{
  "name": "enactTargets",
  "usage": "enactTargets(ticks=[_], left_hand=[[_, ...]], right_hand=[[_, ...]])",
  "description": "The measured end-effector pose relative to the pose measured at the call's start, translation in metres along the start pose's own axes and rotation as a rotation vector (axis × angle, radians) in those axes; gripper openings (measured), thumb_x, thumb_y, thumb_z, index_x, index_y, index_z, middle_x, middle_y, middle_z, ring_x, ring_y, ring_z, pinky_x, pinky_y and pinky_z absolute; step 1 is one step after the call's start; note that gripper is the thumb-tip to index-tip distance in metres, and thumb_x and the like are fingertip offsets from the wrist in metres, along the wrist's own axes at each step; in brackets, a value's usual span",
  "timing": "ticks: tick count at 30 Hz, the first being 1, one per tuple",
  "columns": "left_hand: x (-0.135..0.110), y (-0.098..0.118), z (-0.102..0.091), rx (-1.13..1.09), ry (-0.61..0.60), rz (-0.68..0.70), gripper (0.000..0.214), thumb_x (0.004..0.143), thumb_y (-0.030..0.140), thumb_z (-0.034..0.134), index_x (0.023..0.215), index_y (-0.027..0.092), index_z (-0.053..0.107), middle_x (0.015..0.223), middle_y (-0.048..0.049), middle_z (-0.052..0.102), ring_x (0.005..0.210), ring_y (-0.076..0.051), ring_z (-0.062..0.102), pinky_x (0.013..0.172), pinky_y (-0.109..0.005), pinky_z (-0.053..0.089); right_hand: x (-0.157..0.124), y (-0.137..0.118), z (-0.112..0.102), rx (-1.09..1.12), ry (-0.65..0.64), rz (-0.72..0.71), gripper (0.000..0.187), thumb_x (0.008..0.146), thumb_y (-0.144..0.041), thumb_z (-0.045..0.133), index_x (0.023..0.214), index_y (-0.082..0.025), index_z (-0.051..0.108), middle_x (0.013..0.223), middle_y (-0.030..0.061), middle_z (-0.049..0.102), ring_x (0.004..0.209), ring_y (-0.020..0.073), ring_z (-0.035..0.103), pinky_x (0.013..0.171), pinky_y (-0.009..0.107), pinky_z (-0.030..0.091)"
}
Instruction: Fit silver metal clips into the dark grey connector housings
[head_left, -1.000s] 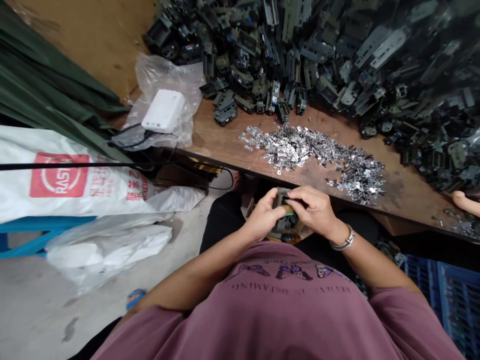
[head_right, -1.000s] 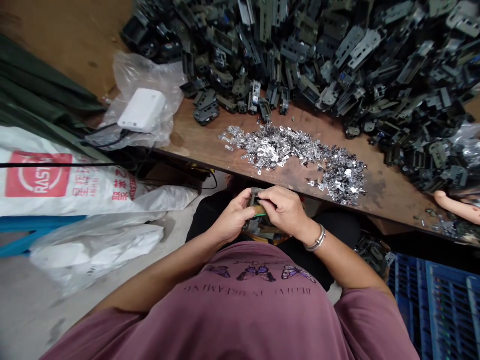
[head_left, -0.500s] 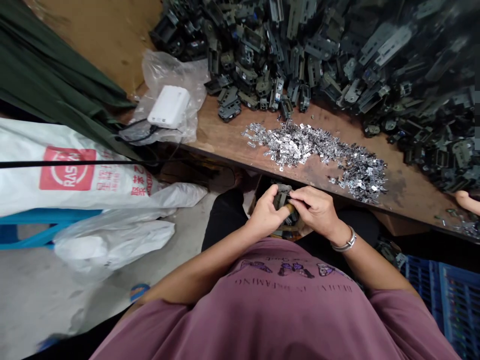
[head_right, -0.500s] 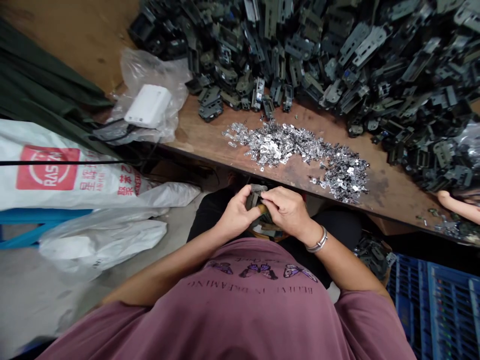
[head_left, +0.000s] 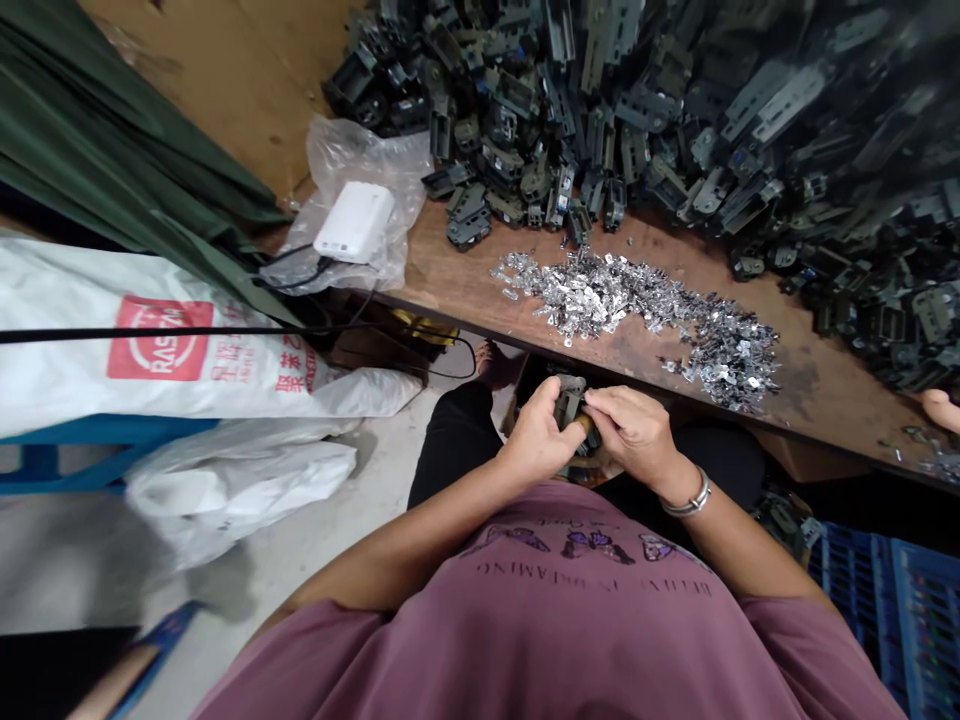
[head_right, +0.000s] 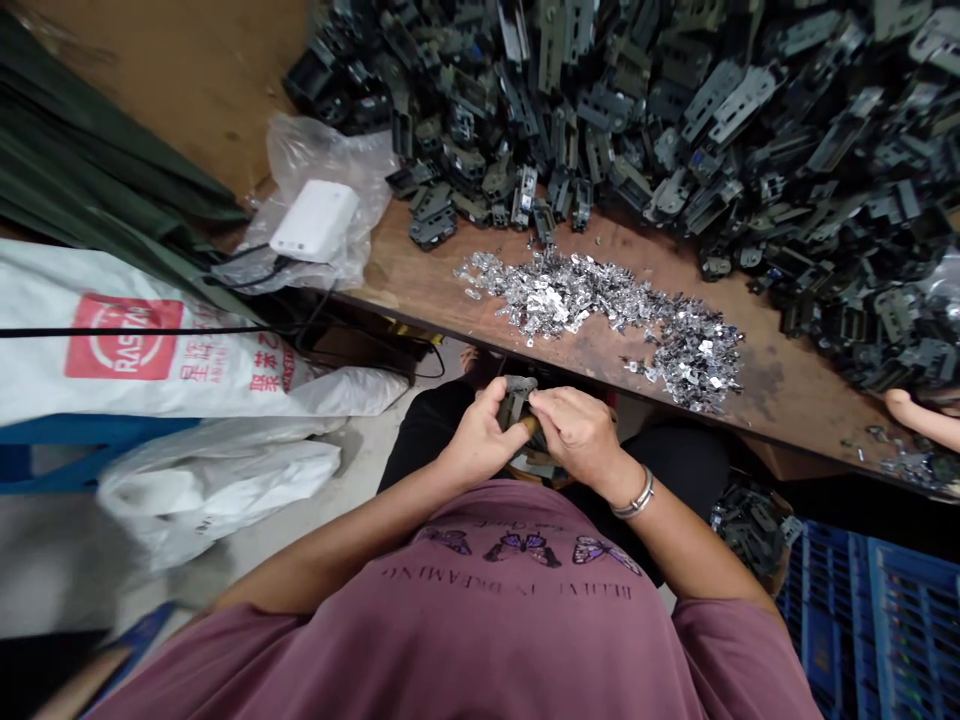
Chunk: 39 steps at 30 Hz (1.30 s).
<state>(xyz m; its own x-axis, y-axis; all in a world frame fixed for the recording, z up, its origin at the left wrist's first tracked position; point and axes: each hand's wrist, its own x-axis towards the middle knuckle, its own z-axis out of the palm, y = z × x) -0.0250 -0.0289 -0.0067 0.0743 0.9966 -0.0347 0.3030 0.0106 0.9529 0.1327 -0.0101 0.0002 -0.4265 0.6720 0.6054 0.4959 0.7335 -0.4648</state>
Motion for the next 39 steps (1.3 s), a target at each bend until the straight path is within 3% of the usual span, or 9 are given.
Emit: enactTargets(ticks=[8,13,16,22,26,30,33,36,39], left_hand=[[-0.004,0.005,-0.004,0.277,-0.065,0.034,0.025,0.072,0.018,0.056,0.082,0.023,0.034,0.075,0.0023,0.043,0.068,-0.015,0.044,0.063,-0.031,0.039],[-0.002,0.017,-0.018,0.213,-0.087,0.107,0.036,0.067,0.032,0.072,0.089,0.021,0.046,0.082,-0.0001,0.052,0.073,-0.016,0.051,0.065,-0.031,0.043],[0.000,0.019,-0.025,0.160,0.012,0.253,0.024,0.074,0.033,0.071,0.084,0.019,0.053,0.079,-0.0002,0.054,0.072,-0.015,0.052,0.064,-0.029,0.044],[0.002,0.013,-0.035,0.258,0.288,0.506,0.015,0.085,0.023,0.060,0.071,0.019,0.053,0.065,0.0022,0.045,0.061,-0.013,0.045,0.058,-0.027,0.039],[0.005,0.013,-0.040,0.288,0.318,0.455,0.011,0.087,0.028,0.057,0.081,0.019,0.056,0.073,-0.0005,0.051,0.068,-0.015,0.050,0.064,-0.029,0.044],[0.005,0.013,-0.043,0.294,0.283,0.450,0.035,0.079,0.043,0.066,0.100,0.017,0.057,0.086,-0.0042,0.056,0.080,-0.019,0.053,0.072,-0.034,0.047],[0.004,0.009,-0.045,0.240,0.251,0.433,0.018,0.090,0.036,0.051,0.087,0.019,0.055,0.079,-0.0033,0.051,0.074,-0.018,0.050,0.068,-0.033,0.044],[0.004,0.002,-0.046,0.163,0.273,0.398,0.030,0.094,0.033,0.041,0.066,0.021,0.043,0.068,-0.0012,0.041,0.064,-0.016,0.042,0.062,-0.032,0.038],[0.008,-0.005,-0.046,0.035,0.291,0.263,0.038,0.095,0.045,0.039,0.067,0.021,0.045,0.068,-0.0013,0.043,0.065,-0.016,0.043,0.064,-0.032,0.039]], right_hand=[[-0.010,0.000,0.006,-0.089,-0.055,-0.156,0.031,0.091,-0.004,0.048,0.117,-0.012,0.064,0.097,0.0157,0.072,0.086,0.0223,0.070,0.073,0.036,0.060],[-0.005,0.003,-0.007,0.151,-0.045,0.048,0.031,0.093,-0.019,0.058,0.124,-0.022,0.062,0.105,0.0097,0.073,0.086,0.0187,0.071,0.075,0.033,0.063],[-0.009,0.003,-0.010,0.209,0.014,0.225,0.033,0.093,-0.020,0.059,0.126,-0.023,0.061,0.108,0.0088,0.073,0.082,0.0172,0.072,0.073,0.032,0.062],[-0.020,0.001,-0.004,0.208,-0.110,0.200,0.017,0.093,-0.020,0.057,0.104,-0.020,0.069,0.088,0.0062,0.075,0.076,0.0166,0.071,0.068,0.028,0.059],[-0.019,0.002,-0.004,0.208,-0.149,0.193,0.015,0.093,-0.019,0.056,0.100,-0.019,0.069,0.081,0.0053,0.074,0.068,0.0149,0.069,0.063,0.026,0.056],[-0.018,0.006,-0.001,0.214,-0.180,0.204,0.015,0.094,-0.021,0.055,0.099,-0.019,0.070,0.078,0.0044,0.073,0.065,0.0140,0.067,0.061,0.025,0.055],[-0.020,0.007,0.003,0.223,-0.189,0.206,0.016,0.094,-0.021,0.054,0.099,-0.019,0.070,0.080,0.0051,0.073,0.067,0.0143,0.068,0.062,0.025,0.056],[-0.019,0.010,0.003,0.217,-0.197,0.211,0.016,0.094,-0.021,0.055,0.098,-0.019,0.070,0.082,0.0057,0.074,0.070,0.0156,0.070,0.063,0.026,0.056],[-0.012,0.016,-0.003,0.202,-0.201,0.221,0.015,0.093,-0.021,0.057,0.097,-0.018,0.071,0.080,0.0052,0.074,0.068,0.0156,0.070,0.062,0.026,0.056]])
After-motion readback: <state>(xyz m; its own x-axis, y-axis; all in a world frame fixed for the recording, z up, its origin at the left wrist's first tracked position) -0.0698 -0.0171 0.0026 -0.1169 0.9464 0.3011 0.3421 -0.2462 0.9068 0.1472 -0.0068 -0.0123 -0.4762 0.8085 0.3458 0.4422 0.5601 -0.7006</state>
